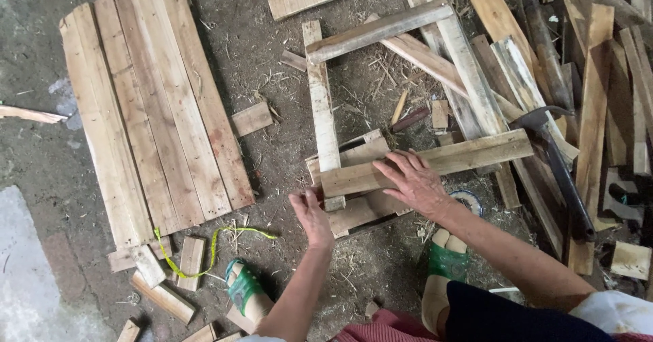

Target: The person assembles a wooden frame on the floor by positioning planks and securing them with nails. They use a hammer to drive nails into the joints, repeatedly adjusting the wood pieces to ensure alignment. The person also flips the frame over to work on different sides.

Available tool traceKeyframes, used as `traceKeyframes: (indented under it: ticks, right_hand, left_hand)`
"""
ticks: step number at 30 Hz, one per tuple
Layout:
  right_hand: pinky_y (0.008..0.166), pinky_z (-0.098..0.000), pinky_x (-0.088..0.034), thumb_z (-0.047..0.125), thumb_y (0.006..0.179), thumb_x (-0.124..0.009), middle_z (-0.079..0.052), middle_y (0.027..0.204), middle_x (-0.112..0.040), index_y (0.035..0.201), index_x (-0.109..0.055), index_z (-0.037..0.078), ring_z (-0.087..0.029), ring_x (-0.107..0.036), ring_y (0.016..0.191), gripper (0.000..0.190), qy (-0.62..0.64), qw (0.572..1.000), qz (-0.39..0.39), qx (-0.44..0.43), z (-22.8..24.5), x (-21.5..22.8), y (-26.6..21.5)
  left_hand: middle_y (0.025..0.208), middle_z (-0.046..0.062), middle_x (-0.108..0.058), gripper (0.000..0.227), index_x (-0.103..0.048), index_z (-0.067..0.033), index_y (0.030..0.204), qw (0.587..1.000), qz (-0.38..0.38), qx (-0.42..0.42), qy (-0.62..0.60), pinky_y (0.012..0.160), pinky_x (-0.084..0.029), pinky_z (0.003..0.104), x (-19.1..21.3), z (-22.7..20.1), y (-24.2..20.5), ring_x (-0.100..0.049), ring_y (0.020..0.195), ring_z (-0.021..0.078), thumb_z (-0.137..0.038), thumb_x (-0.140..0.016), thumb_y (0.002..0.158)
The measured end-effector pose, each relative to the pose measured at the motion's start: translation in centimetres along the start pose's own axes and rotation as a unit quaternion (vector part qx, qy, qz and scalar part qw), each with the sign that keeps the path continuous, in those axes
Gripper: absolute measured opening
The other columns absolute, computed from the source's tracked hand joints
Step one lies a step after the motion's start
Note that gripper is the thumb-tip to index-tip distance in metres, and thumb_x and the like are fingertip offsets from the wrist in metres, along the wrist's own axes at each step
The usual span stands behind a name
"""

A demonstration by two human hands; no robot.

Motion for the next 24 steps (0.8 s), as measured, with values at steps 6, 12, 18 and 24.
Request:
traceKeyframes:
  ticks: [6,12,18,24]
  right_hand:
    - [0.109,-0.0492,-0.044,0.055,0.084,-0.072,-0.005,0.131,-0.055,0.153,-0.045,0.035,-0.026,-0.056,0.125,0.077,-0.013,1.0,-0.007,-0.009,-1.0,-0.8,-0.2]
    - [0.099,-0.0481,-0.046,0.054,0.08,-0.074,-0.005,0.126,-0.056,0.151,-0.048,0.038,-0.025,-0.057,0.117,0.077,-0.01,0.999,-0.043,-0.008,-1.0,-0.8,-0.2]
    - [0.1,-0.0475,-0.045,0.055,0.081,-0.072,-0.005,0.127,-0.056,0.15,-0.05,0.038,-0.026,-0.057,0.117,0.074,0.005,0.999,-0.04,-0.015,-1.0,-0.2,-0.1]
    - [0.107,-0.0468,-0.043,0.057,0.084,-0.069,-0.004,0.131,-0.055,0.151,-0.048,0.038,-0.024,-0.055,0.122,0.072,0.017,0.999,-0.022,-0.014,-1.2,-0.3,0.0]
  left_hand:
    - [0.101,0.003,-0.045,0.011,-0.047,-0.0158,0.104,0.998,-0.033,0.034,-0.037,0.088,-0.039,0.035,-2.4,-3.6,-3.3,-0.042,0.096,0.0178,-0.027,-0.048,0.106]
    - [0.104,0.004,-0.046,0.011,-0.046,-0.0168,0.104,0.992,-0.066,0.084,-0.071,0.095,-0.038,0.035,-3.2,-0.2,-2.8,-0.044,0.098,0.019,-0.028,-0.045,0.107]
    - [0.1,0.0,-0.046,0.008,-0.047,-0.0196,0.102,0.988,-0.071,0.082,-0.107,0.092,-0.038,0.033,-3.5,-3.9,-4.1,-0.043,0.096,0.0155,-0.025,-0.046,0.106]
    - [0.101,0.0,-0.05,0.011,-0.049,-0.0195,0.102,0.993,-0.044,0.052,-0.096,0.093,-0.04,0.035,-2.6,-1.5,-3.0,-0.046,0.098,0.0156,-0.029,-0.052,0.105]
Point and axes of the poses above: each hand's wrist, its own y-axis towards the middle knuckle, its own x-axis out of the back of the hand, z = x × y, the point moved 3 cm from there along y, towards the middle knuckle
